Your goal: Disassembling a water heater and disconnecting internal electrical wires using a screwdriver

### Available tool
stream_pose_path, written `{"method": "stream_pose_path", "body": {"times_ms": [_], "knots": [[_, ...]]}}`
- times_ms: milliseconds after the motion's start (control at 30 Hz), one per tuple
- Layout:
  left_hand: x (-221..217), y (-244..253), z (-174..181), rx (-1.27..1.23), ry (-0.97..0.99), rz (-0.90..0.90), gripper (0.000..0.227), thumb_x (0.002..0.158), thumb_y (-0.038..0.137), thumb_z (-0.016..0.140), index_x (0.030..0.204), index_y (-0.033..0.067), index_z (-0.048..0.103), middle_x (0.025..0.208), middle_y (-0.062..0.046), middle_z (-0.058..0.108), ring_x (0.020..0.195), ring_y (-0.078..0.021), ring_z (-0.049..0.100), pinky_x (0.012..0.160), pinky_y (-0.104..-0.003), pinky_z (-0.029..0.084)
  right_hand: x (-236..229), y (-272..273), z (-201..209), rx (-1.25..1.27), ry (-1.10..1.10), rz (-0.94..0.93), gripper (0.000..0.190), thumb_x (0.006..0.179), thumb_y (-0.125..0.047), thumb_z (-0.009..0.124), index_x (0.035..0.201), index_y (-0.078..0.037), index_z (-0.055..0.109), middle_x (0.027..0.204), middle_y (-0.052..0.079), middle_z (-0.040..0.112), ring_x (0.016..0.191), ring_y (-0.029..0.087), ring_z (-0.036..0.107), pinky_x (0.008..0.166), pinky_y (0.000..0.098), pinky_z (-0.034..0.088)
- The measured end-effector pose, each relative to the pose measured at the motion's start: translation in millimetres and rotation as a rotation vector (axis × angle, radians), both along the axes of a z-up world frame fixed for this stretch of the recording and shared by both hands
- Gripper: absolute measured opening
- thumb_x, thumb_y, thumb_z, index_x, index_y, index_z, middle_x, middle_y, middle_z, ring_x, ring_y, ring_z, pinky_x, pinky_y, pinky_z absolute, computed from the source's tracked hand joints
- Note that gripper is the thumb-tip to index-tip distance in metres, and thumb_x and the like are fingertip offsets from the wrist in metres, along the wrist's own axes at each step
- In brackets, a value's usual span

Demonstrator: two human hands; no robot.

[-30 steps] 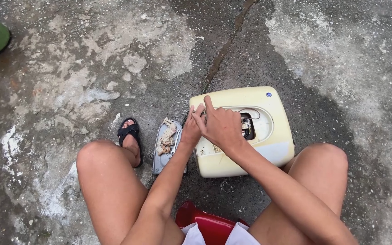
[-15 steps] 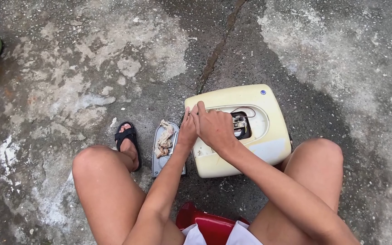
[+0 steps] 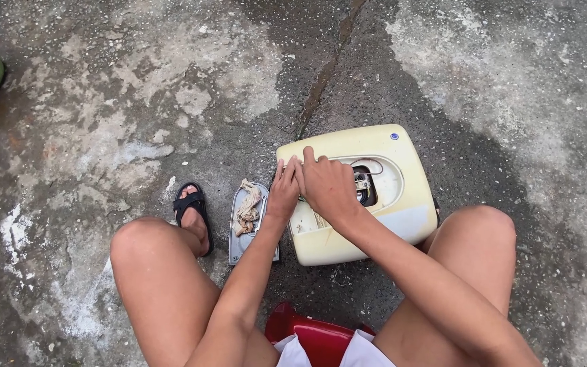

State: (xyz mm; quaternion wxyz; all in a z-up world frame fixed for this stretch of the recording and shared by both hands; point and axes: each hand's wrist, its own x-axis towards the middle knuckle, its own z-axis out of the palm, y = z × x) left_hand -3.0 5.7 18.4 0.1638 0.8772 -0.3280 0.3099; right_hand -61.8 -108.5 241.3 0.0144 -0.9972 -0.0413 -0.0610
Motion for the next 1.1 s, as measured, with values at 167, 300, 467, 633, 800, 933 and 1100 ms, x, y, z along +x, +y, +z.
{"method": "stream_pose_path", "body": {"times_ms": [167,300,467,633,800,933,1100], "knots": [[0,1,-10,-0.007,0.001,-0.022,0.016,0.099,0.015,0.058,0.11,0.0044,0.063,0.128,-0.01,0.063,0.137,-0.0257,0.054,0.123,-0.051,0.037,-11,4,33,0.082,0.074,-0.007,0.039,0.091,-0.039,0.054,0.117,-0.012,0.048,0.096,0.013,0.057,0.092,0.039,0.066,0.063,0.0526,0.061],[4,-2,-19,-0.014,0.056,0.009,0.024,0.104,0.028,0.058,0.109,0.0054,0.062,0.131,-0.011,0.061,0.135,-0.0241,0.057,0.124,-0.047,0.037,-6,-8,21,0.011,0.091,-0.043,0.048,0.105,-0.058,0.035,0.108,-0.012,0.05,0.076,0.014,0.066,0.072,0.038,0.075,0.063,0.0497,0.06],[-4,0,2,-0.009,0.085,0.01,0.022,0.101,0.031,0.06,0.104,0.0088,0.06,0.134,-0.007,0.059,0.136,-0.0243,0.056,0.124,-0.048,0.037,-2,-14,30,0.206,0.181,0.002,0.024,0.09,-0.025,0.055,0.109,-0.011,0.053,0.095,0.013,0.061,0.087,0.044,0.072,0.072,0.0555,0.061],[2,0,-10,0.007,0.073,0.029,0.021,0.099,0.03,0.063,0.104,0.0104,0.058,0.136,-0.006,0.057,0.136,-0.0239,0.056,0.123,-0.047,0.038,-6,-9,41,0.351,0.196,0.041,0.047,0.079,-0.014,0.061,0.124,-0.01,0.048,0.111,0.014,0.046,0.097,0.05,0.068,0.08,0.062,0.061],[-2,-2,-3,-0.01,0.06,0.021,0.024,0.103,0.033,0.057,0.104,0.0094,0.059,0.132,-0.008,0.06,0.135,-0.0242,0.057,0.123,-0.048,0.039,1,-12,30,0.119,0.312,-0.056,0.043,0.106,-0.045,0.041,0.12,-0.006,0.051,0.09,0.016,0.066,0.091,0.047,0.074,0.081,0.0572,0.059],[-4,-1,3,0.027,0.04,0.029,0.025,0.102,0.036,0.059,0.104,0.0112,0.059,0.134,-0.008,0.06,0.135,-0.0242,0.057,0.122,-0.048,0.039,5,-26,27,0.176,0.288,0.029,0.027,0.097,-0.027,0.061,0.117,-0.01,0.055,0.093,0.017,0.066,0.09,0.048,0.074,0.076,0.0552,0.061],[-6,1,4,0.029,0.025,0.03,0.022,0.101,0.031,0.061,0.104,0.01,0.06,0.133,-0.009,0.06,0.134,-0.0239,0.058,0.122,-0.046,0.04,8,-34,36,0.567,0.325,0.154,0.046,0.076,-0.015,0.086,0.117,-0.007,0.066,0.11,0.019,0.064,0.113,0.046,0.065,0.098,0.0543,0.054]]}}
